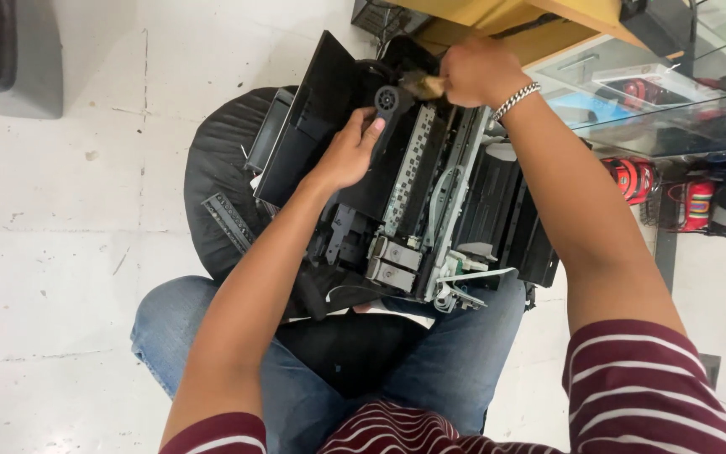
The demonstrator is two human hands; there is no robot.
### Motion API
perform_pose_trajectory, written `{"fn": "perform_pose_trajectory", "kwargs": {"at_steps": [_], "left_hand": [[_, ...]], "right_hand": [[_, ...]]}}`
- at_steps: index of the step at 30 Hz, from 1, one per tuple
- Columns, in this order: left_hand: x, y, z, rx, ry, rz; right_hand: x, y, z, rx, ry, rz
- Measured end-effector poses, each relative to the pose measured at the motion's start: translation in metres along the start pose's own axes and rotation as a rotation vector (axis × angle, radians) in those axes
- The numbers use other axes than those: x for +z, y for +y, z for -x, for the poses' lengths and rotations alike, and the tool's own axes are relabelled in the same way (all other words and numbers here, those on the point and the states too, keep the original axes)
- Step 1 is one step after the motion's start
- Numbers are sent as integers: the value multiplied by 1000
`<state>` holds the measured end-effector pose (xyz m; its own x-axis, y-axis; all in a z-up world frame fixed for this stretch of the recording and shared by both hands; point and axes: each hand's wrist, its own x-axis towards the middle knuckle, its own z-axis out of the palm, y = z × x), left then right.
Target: Cleaning and reassembling internal components of a printer using a brush and hands
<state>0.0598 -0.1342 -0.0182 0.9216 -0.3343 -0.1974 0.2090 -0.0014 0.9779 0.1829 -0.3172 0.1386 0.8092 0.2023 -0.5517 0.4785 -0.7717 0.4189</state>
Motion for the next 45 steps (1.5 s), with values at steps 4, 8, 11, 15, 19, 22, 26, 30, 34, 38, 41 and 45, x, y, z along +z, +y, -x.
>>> {"fn": "perform_pose_trajectory", "kwargs": {"at_steps": [4,8,11,15,19,22,26,30,34,38,41,45], "left_hand": [[7,-11,-7,14,34,47],[5,-8,-5,2,40,68],[3,-11,-2,-17,53,109],[16,-33,-17,94,106,238],[23,-45,-42,154,116,232],[24,-44,-46,171,127,263],[18,-33,-36,148,97,362],[19,-36,-37,118,54,394],[19,-32,-33,144,-47,510],[17,-26,-27,212,-102,455],[19,-17,-22,130,-145,471],[15,-10,-20,18,-160,512]], "right_hand": [[12,20,-17,-72,147,-101],[33,12,-25,90,323,234],[25,1,-20,25,269,95],[57,51,-37,1,691,11],[11,7,-6,109,154,15],[31,18,-17,-23,296,-166],[42,19,-22,-36,499,-132],[45,41,-9,23,408,-207],[35,35,19,220,64,58],[31,32,30,211,-35,-223],[45,25,29,273,63,-40],[21,15,40,185,-184,-143]]}}
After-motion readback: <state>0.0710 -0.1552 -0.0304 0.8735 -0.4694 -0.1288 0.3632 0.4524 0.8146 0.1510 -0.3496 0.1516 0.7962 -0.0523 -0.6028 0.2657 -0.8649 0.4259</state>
